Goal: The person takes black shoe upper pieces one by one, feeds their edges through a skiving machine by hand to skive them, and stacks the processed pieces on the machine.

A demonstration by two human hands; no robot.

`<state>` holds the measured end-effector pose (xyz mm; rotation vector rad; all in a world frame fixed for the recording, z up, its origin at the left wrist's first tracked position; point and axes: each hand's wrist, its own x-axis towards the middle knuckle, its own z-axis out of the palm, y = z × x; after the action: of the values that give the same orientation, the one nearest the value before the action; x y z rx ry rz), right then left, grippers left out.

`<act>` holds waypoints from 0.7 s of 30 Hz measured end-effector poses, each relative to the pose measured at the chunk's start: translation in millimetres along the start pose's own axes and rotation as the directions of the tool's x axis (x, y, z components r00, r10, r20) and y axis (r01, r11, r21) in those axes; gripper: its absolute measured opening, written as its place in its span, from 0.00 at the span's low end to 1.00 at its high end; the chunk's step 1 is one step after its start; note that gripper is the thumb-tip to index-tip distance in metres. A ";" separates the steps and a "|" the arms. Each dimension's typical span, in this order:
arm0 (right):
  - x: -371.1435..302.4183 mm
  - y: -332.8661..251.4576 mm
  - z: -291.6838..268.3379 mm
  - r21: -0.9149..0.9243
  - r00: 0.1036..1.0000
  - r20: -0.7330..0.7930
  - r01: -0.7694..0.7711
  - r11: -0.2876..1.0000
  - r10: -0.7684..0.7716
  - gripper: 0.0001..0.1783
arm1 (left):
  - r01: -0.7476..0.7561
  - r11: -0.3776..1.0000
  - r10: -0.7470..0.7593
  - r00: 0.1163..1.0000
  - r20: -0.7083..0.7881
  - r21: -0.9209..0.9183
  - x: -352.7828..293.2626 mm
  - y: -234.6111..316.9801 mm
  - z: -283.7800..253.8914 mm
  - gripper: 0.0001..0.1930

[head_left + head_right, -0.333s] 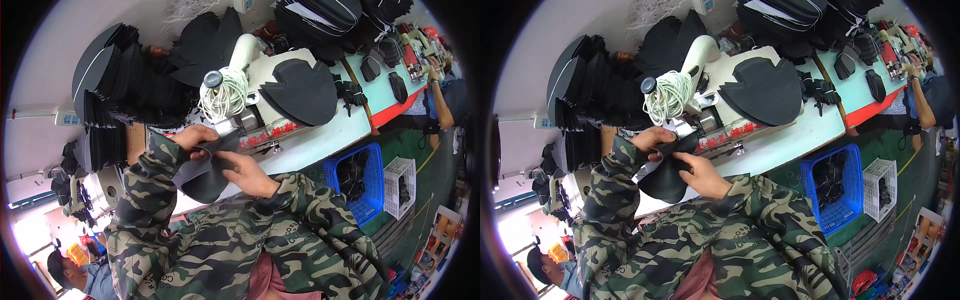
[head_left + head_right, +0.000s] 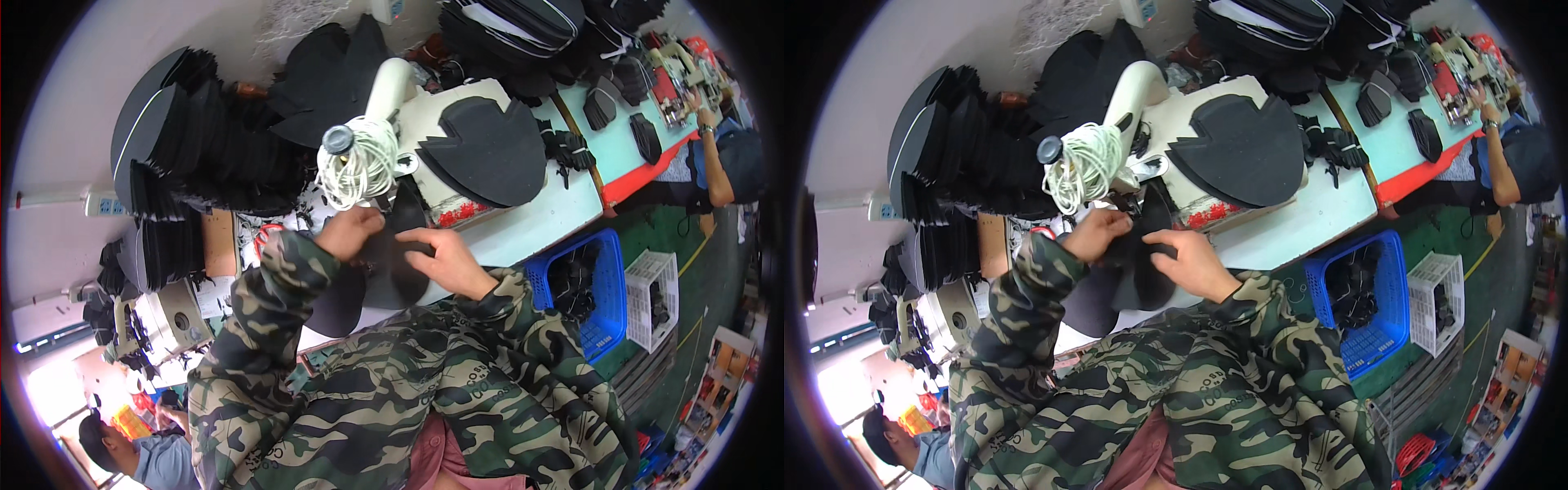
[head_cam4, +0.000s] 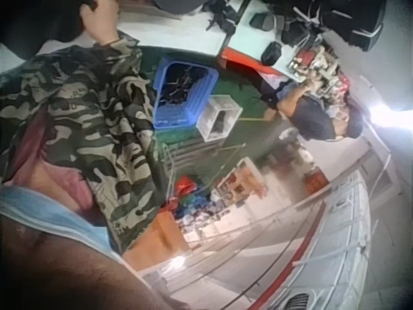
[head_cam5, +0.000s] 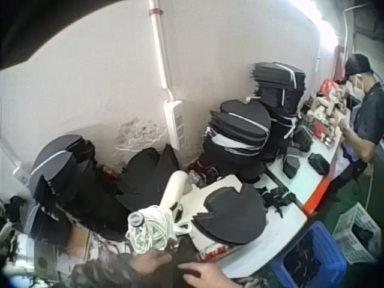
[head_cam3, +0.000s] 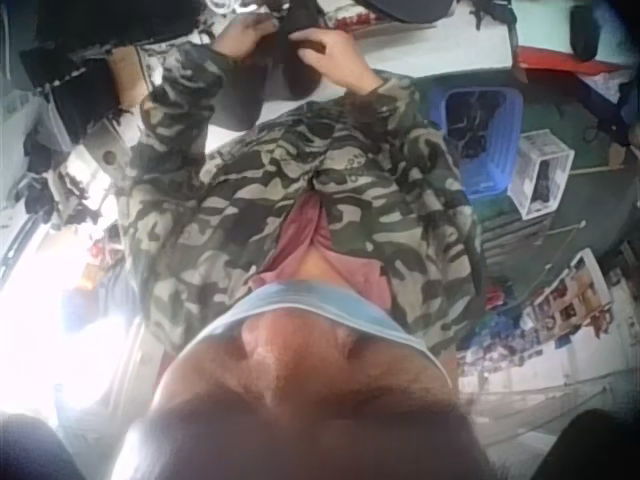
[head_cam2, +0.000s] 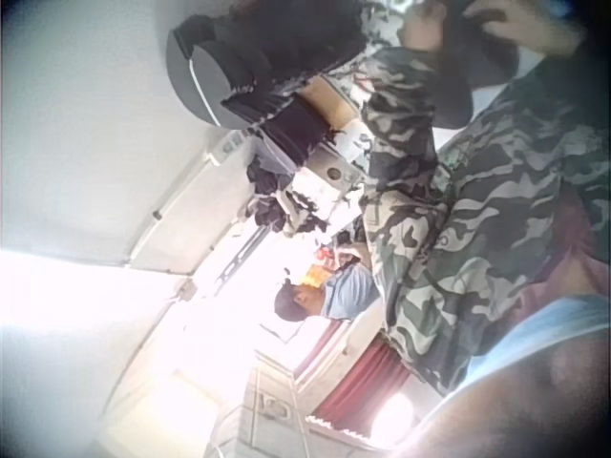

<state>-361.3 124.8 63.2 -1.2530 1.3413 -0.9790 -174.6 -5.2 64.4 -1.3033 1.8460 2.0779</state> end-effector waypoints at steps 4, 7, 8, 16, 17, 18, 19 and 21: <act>-23.5 -30.4 -43.6 -0.176 0.989 -0.144 -0.012 0.984 -0.014 0.14 | -0.247 0.967 0.246 0.969 0.024 0.058 -27.1 19.0 17.3 0.16; -36.8 -46.0 -67.4 -0.114 0.938 -0.345 -0.051 0.992 0.008 0.13 | -0.051 0.993 0.058 0.996 0.068 -0.105 -39.6 10.3 17.5 0.17; -37.0 -44.4 -69.4 -0.149 0.908 -0.415 0.001 0.989 -0.063 0.13 | -0.043 0.996 0.054 0.986 0.155 -0.074 -40.3 7.6 18.1 0.18; -2.4 -52.0 -28.1 -0.388 0.865 -0.383 0.167 0.906 -0.324 0.18 | 0.080 0.990 -0.051 0.970 -0.238 0.113 -11.0 11.2 1.6 0.16; 4.3 -55.8 -29.5 -0.420 0.844 -0.390 0.193 0.887 -0.368 0.18 | 0.079 0.990 -0.050 0.970 -0.239 0.114 -9.0 13.4 6.8 0.16; 5.8 -55.6 -37.0 -0.435 0.833 -0.396 0.200 0.878 -0.386 0.17 | 0.048 0.993 -0.023 0.975 -0.220 0.110 -5.3 17.1 16.4 0.16; 3.2 -54.9 -47.4 -0.452 0.822 -0.401 0.207 0.868 -0.405 0.16 | 0.016 0.994 0.006 0.980 -0.200 0.105 -3.7 18.9 21.6 0.16; -9.1 -66.0 -71.7 -0.350 0.890 -0.391 0.090 0.932 -0.233 0.15 | -0.013 0.996 0.030 0.983 -0.183 0.094 -5.9 6.9 14.7 0.16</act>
<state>-421.3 119.8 140.3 -1.4716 1.8184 -1.2400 -182.5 8.0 72.3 -1.5041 2.0101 1.9135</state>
